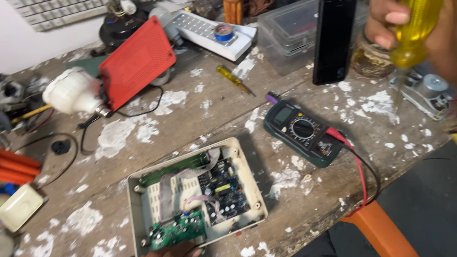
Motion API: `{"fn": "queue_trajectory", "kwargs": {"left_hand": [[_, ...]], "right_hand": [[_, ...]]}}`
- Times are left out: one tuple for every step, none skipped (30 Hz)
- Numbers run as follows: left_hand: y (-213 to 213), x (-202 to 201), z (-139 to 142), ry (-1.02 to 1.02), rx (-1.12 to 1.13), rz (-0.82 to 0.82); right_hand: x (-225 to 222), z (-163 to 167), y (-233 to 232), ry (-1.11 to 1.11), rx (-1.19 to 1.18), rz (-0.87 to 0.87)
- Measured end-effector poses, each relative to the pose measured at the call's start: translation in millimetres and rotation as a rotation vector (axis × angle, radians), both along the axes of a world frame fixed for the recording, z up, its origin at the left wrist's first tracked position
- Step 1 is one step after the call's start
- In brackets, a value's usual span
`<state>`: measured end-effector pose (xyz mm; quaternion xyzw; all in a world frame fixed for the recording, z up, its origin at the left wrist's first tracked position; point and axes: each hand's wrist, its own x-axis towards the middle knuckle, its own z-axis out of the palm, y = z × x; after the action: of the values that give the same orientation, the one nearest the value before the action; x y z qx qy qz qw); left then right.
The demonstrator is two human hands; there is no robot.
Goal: The person works on the exposed circuit boards inside an opened electronic device case on a cluttered workbench. They reposition wires and a small board by hand, pick up a screwdriver, and use it to unscrew and adjust components inside the case.
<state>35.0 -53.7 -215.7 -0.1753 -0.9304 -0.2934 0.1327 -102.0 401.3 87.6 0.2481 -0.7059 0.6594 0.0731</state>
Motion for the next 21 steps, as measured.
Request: {"fn": "queue_trajectory", "kwargs": {"left_hand": [[-4.5,-2.5,-13.6,-0.190,-0.052,-0.009],[-5.8,-3.9,-26.5,-0.227,-0.067,-0.016],[-6.4,-3.6,-36.9,-0.293,-0.077,-0.020],[-5.7,-3.5,-44.3,-0.344,-0.080,-0.025],[-2.5,-2.9,-48.1,-0.357,-0.079,-0.027],[-1.3,-2.5,-51.3,-0.344,-0.057,-0.034],[1.0,-1.9,-55.5,-0.362,-0.060,-0.033],[2.1,-2.2,-58.0,-0.362,-0.058,-0.036],[4.0,-3.1,-58.2,-0.361,-0.058,-0.036],[5.1,-3.6,-57.6,-0.361,-0.052,-0.035],[4.8,-1.5,-56.1,-0.359,-0.049,-0.037],[4.6,-1.4,-55.4,-0.356,-0.048,-0.036],[3.5,-1.4,-55.1,-0.353,-0.044,-0.039],[2.5,-0.5,-55.6,-0.351,-0.041,-0.040],[1.1,0.5,-56.6,-0.350,-0.041,-0.039],[0.1,-0.7,-59.2,-0.348,-0.039,-0.040],[-1.4,1.0,-60.9,-0.346,-0.037,-0.038],[-2.9,2.1,-62.6,-0.330,-0.029,-0.033],[-3.8,3.0,-64.1,-0.341,-0.034,-0.036],[-4.8,3.2,-65.1,-0.338,-0.033,-0.033],[-4.7,3.6,-66.0,-0.338,-0.031,-0.034]], "right_hand": [[-9.2,4.6,17.2,-0.045,0.104,-0.036],[-18.4,7.4,32.0,-0.097,0.237,-0.081],[-26.1,8.8,45.0,-0.161,0.408,-0.136],[-34.9,6.0,54.0,-0.229,0.609,-0.186],[-39.5,-0.8,60.8,-0.298,0.807,-0.222],[-40.5,-10.9,65.0,-0.427,0.984,-0.325],[-41.1,-24.2,66.3,-0.476,1.155,-0.318],[-40.7,-41.7,63.2,-0.523,1.326,-0.310],[-37.6,-55.6,61.7,-0.568,1.496,-0.300],[-34.5,-68.1,59.5,-0.357,1.485,-0.286],[-33.4,-82.5,53.1,-0.149,1.463,-0.268],[-31.4,-91.2,49.7,0.058,1.432,-0.246],[-29.0,-95.7,48.0,0.083,1.396,-0.250],[-27.0,-99.1,45.1,0.106,1.359,-0.253],[-26.1,-98.5,43.1,0.130,1.322,-0.257],[-27.8,-94.5,41.6,0.049,1.381,-0.302],[-31.4,-88.0,40.2,-0.034,1.439,-0.346],[-36.8,-80.2,37.9,-0.117,1.495,-0.392],[-43.4,-62.5,42.1,0.130,1.371,-0.361],[-45.5,-46.7,44.3,0.368,1.234,-0.332],[-50.6,-35.1,41.9,0.162,1.310,-0.501]]}}
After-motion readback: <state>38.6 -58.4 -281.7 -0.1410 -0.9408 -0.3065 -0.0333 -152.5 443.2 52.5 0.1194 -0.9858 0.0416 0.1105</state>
